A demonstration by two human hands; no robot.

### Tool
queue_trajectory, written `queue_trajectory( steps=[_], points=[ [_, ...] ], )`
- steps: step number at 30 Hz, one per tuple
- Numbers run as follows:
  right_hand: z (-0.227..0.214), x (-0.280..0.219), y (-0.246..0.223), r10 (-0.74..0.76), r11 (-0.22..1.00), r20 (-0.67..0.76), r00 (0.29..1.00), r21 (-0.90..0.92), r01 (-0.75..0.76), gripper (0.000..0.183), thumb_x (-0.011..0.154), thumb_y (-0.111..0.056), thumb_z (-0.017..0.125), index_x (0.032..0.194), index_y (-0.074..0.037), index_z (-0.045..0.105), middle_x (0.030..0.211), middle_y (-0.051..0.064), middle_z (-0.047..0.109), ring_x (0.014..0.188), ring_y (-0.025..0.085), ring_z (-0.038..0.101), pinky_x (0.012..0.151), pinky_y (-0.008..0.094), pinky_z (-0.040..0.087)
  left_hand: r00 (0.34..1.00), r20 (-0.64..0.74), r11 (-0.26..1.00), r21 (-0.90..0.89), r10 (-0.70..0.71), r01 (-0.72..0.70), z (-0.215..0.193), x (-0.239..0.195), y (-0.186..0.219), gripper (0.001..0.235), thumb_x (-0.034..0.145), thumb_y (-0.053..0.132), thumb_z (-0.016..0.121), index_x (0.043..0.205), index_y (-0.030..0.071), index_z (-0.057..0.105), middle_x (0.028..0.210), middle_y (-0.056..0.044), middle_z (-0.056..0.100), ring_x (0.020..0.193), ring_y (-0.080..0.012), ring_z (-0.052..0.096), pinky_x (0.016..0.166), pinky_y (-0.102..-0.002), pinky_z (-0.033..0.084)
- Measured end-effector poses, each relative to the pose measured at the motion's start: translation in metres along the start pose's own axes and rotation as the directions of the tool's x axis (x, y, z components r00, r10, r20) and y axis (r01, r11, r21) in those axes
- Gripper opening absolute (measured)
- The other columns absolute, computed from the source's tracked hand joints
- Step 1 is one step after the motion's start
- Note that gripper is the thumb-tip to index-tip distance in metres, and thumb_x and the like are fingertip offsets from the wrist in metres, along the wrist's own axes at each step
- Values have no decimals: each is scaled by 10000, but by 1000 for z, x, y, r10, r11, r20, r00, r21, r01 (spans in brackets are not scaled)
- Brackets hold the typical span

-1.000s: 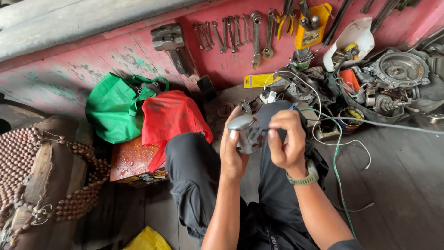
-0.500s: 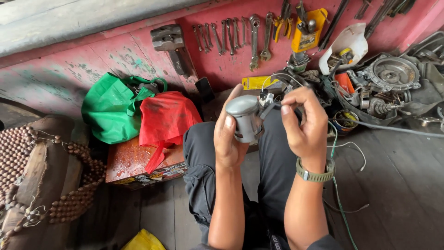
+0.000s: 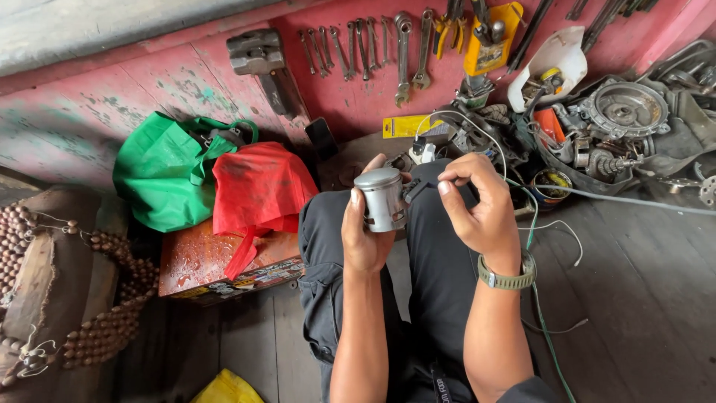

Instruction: The person cleans a motorcycle piston using sandpaper to remove carbon buildup and debris in a workshop environment.

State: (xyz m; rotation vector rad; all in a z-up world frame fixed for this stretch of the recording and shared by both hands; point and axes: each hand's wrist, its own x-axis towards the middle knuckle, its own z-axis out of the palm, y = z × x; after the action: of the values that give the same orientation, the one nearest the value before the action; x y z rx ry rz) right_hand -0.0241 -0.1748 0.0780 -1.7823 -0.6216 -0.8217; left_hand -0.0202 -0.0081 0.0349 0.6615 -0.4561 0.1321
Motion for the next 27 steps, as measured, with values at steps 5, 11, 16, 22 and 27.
queue_trajectory(
  steps=[5,11,16,22,27],
  points=[
    [1,-3,9,-9,1000,23,1000,-13,9,59,1002,-36,662,950,-11,672,878,99,686,844,224,635,781,327,552,1000,19,999,48,24,-25,-5,-4,4,678,1064,428,401,1551,-41,353,1208,-316,635,1032,-279,630,862,-374,518],
    [8,-2,9,-41,999,42,998,9,41,76,1015,-36,644,953,-1,672,877,110,684,830,234,635,766,338,552,1000,11,998,58,21,-21,-6,-4,6,705,1050,444,429,1567,-23,316,1228,-315,610,1024,-267,629,881,-446,554],
    [9,-1,0,-51,998,55,997,36,49,87,1006,-44,632,938,-10,673,857,110,680,808,238,625,756,340,544,998,20,989,129,68,-70,-12,-8,-2,691,1052,410,421,1561,-44,313,1208,-342,610,1039,-299,633,884,-460,551],
    [8,-5,11,-53,997,47,997,60,50,101,1009,-63,623,941,-7,674,852,113,672,797,233,610,756,341,539,999,32,989,146,25,-29,-11,-10,2,704,1051,410,413,1564,-55,293,1195,-321,628,1004,-263,654,866,-432,575],
    [12,-2,8,-63,996,68,996,62,59,106,1002,-73,624,930,-11,672,836,106,672,782,226,607,745,331,536,999,25,985,168,21,-25,-14,-10,5,711,1049,431,407,1558,-54,305,1182,-327,626,1003,-273,644,837,-434,578]
  ],
)
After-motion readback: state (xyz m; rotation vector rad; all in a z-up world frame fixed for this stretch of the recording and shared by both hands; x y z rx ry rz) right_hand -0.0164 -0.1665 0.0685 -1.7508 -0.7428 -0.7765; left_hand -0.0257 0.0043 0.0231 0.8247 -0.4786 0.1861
